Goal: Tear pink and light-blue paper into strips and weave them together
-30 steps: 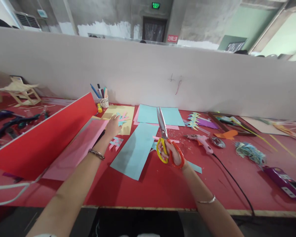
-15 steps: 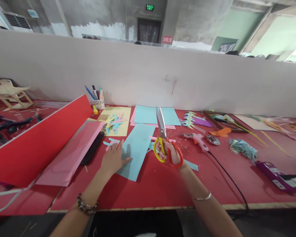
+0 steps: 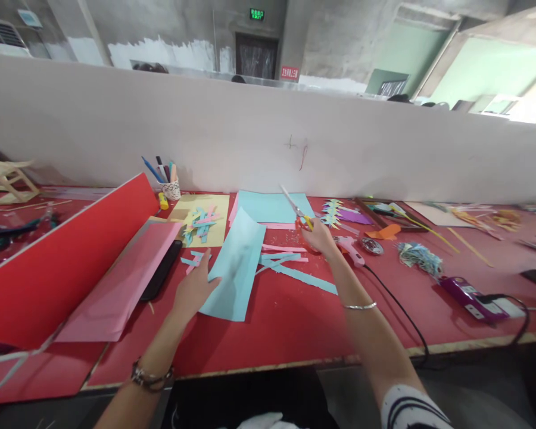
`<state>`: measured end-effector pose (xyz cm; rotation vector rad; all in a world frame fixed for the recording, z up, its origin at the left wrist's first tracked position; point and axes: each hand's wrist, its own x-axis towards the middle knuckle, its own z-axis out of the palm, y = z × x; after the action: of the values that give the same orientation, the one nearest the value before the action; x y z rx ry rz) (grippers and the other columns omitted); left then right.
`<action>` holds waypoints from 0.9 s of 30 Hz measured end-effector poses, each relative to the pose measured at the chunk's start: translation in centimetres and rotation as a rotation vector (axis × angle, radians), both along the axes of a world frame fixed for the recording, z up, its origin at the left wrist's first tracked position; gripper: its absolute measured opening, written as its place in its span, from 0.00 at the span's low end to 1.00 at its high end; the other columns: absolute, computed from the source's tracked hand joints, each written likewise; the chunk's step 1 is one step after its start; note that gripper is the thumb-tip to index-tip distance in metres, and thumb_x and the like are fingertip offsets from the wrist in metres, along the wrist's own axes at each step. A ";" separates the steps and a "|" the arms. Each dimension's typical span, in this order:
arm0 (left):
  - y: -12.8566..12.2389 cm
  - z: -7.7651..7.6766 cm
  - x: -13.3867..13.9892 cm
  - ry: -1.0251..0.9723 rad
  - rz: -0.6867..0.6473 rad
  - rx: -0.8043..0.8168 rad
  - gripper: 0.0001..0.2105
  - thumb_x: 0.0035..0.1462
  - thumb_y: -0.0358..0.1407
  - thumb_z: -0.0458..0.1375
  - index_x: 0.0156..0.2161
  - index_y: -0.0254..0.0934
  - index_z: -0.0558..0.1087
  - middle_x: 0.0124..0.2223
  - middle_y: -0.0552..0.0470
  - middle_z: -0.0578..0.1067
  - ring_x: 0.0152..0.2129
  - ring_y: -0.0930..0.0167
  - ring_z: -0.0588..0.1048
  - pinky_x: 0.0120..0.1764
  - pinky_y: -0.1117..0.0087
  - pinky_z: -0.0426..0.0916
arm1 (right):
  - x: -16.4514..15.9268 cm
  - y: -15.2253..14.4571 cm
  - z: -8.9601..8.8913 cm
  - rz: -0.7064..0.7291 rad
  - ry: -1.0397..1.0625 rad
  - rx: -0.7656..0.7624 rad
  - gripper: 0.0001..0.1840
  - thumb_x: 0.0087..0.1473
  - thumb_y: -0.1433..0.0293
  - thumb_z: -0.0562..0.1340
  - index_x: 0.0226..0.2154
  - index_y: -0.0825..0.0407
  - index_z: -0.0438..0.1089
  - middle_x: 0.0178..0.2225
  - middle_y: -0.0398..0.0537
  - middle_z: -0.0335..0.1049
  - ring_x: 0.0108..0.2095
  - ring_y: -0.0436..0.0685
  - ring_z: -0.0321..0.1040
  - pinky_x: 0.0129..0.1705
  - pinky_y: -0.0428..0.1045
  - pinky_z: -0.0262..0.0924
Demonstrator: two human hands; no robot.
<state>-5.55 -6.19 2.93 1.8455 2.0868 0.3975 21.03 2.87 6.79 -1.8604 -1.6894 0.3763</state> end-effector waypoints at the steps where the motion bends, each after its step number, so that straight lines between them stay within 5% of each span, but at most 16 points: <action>1: -0.2 0.5 -0.4 -0.013 0.021 0.024 0.22 0.51 0.36 0.48 0.52 0.32 0.57 0.43 0.41 0.72 0.41 0.63 0.70 0.34 0.70 0.63 | -0.3 0.2 -0.2 0.001 -0.041 -0.006 0.10 0.42 0.66 0.58 0.28 0.55 0.62 0.27 0.48 0.65 0.30 0.56 0.63 0.29 0.46 0.53; 4: -1.2 2.3 -2.0 0.044 0.123 0.115 0.13 0.50 0.39 0.45 0.32 0.35 0.68 0.31 0.45 0.74 0.32 0.63 0.73 0.29 0.70 0.62 | -1.6 0.9 -1.2 0.020 -0.135 -0.036 0.11 0.44 0.71 0.55 0.33 0.56 0.65 0.34 0.53 0.68 0.36 0.57 0.64 0.32 0.46 0.53; 9: -3.2 4.7 -4.1 -0.035 0.287 0.170 0.13 0.46 0.43 0.45 0.17 0.40 0.59 0.16 0.51 0.66 0.19 0.65 0.70 0.22 0.70 0.60 | -3.6 2.4 -2.7 0.098 -0.194 -0.108 0.11 0.46 0.74 0.52 0.31 0.57 0.67 0.33 0.53 0.70 0.35 0.56 0.65 0.32 0.45 0.54; 17: -4.1 4.7 -3.3 -0.403 0.351 0.244 0.15 0.43 0.48 0.46 0.22 0.39 0.66 0.20 0.51 0.72 0.24 0.64 0.72 0.25 0.69 0.66 | -4.8 1.3 -0.1 0.310 -0.114 -0.113 0.13 0.50 0.68 0.53 0.38 0.57 0.66 0.39 0.54 0.67 0.40 0.54 0.63 0.37 0.45 0.56; 19: -3.9 4.6 -2.6 -0.479 0.324 0.258 0.17 0.44 0.49 0.46 0.27 0.38 0.69 0.24 0.51 0.74 0.27 0.63 0.73 0.27 0.69 0.67 | -5.5 -0.9 0.6 0.475 -0.017 -0.164 0.16 0.52 0.62 0.50 0.40 0.51 0.65 0.34 0.45 0.70 0.32 0.48 0.65 0.32 0.43 0.58; 22: -3.3 4.1 -1.5 -0.546 0.202 0.253 0.20 0.44 0.50 0.47 0.32 0.36 0.70 0.27 0.50 0.75 0.30 0.63 0.73 0.29 0.69 0.68 | -6.8 -3.9 0.7 0.877 0.427 -0.374 0.16 0.52 0.61 0.49 0.39 0.52 0.63 0.29 0.44 0.68 0.25 0.46 0.64 0.24 0.42 0.57; 27: -2.5 2.7 -0.9 -0.629 0.010 0.124 0.23 0.44 0.51 0.49 0.40 0.34 0.68 0.32 0.49 0.74 0.31 0.64 0.73 0.32 0.68 0.69 | -7.5 -4.8 -0.2 0.762 0.493 -0.395 0.12 0.46 0.66 0.57 0.17 0.54 0.58 0.09 0.33 0.52 0.11 0.41 0.48 0.15 0.40 0.45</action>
<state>-6.48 -8.67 5.58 1.5022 1.6619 0.9827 13.52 -1.97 6.60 -1.1189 -1.9792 1.4290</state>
